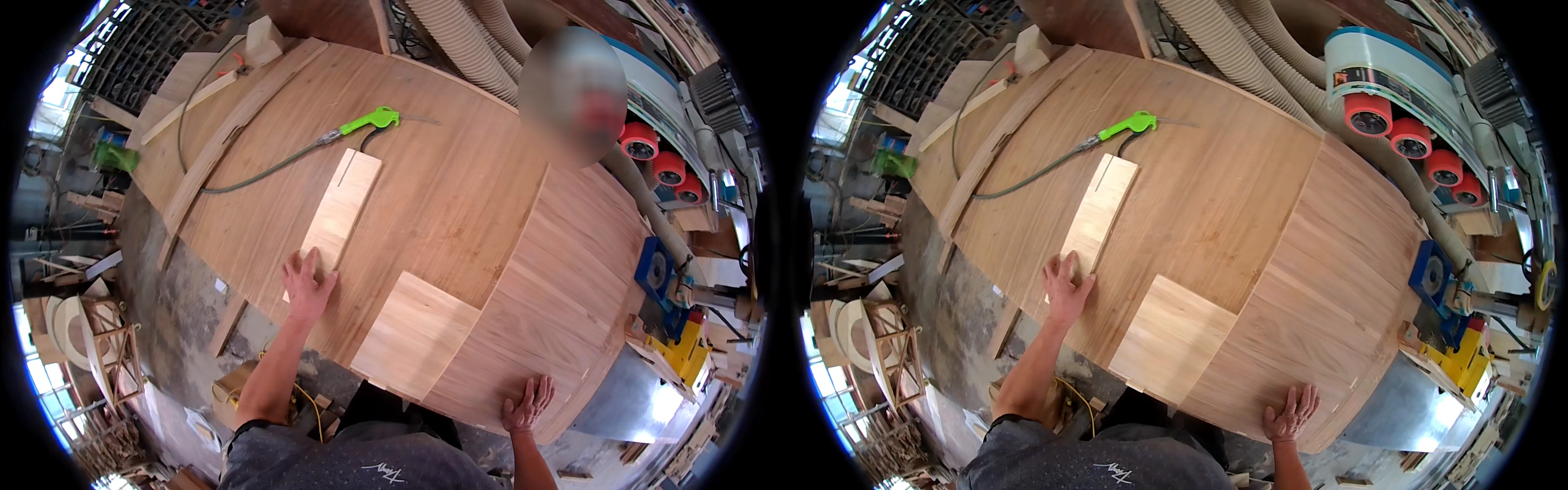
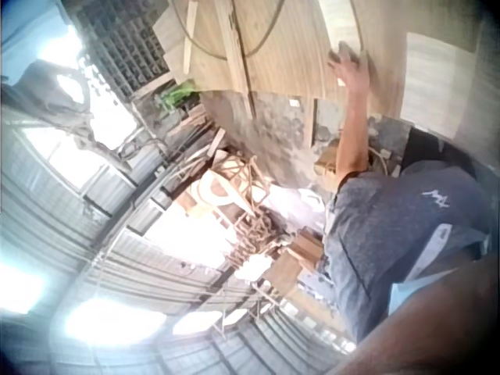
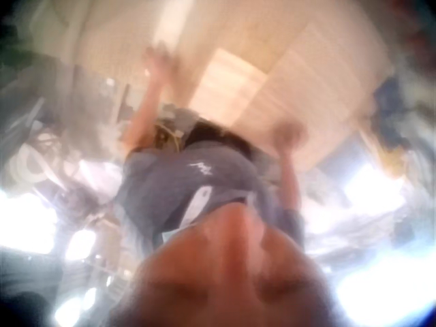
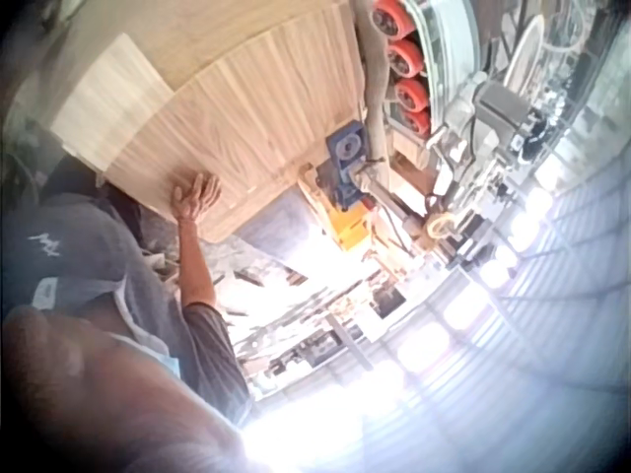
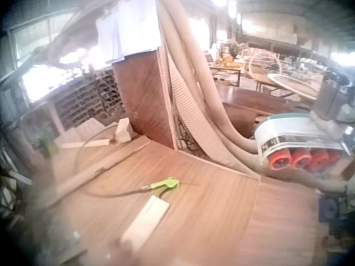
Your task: The person assembles a wooden panel by aligning and joining multiple planks on a workbench. They use a handheld power drill to fasten the pieces together, then move the assembled panel to a large industrial machine with red rollers for further processing.
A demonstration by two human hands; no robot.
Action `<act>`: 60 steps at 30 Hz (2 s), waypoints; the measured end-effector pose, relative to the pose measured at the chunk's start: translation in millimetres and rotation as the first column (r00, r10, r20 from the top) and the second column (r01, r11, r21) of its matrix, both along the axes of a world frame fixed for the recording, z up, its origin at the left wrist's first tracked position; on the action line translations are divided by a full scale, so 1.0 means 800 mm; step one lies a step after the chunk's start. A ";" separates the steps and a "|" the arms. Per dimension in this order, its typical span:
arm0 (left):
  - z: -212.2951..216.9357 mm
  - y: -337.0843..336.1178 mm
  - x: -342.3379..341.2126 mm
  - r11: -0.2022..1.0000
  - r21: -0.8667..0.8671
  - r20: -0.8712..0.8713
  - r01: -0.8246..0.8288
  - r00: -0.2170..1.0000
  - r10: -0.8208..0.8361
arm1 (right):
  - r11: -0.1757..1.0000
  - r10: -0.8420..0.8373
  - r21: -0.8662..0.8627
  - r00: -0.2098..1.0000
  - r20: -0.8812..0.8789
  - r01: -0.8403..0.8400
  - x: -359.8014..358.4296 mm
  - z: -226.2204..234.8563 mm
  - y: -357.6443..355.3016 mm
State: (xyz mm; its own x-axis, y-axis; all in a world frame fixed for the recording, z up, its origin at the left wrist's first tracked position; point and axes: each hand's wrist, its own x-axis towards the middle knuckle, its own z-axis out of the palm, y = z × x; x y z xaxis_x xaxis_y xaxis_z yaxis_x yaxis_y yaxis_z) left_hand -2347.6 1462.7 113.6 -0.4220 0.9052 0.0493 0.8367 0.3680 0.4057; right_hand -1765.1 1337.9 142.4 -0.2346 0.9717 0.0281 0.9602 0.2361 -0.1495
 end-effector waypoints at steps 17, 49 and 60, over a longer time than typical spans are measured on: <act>0.047 0.105 0.189 0.945 -0.086 0.118 0.316 0.945 -0.305 | 0.998 -0.044 -0.043 0.999 -0.011 0.044 -0.002 0.007 -0.002; 0.037 0.117 -0.307 0.944 -0.220 -0.345 -0.247 0.924 0.162 | 0.808 -0.588 0.036 0.805 0.080 0.588 -0.097 -0.029 -0.017; -0.008 0.286 -0.564 0.949 -0.273 0.072 0.159 0.987 -0.145 | 0.829 -0.560 0.048 0.827 0.056 0.558 -0.114 -0.003 0.000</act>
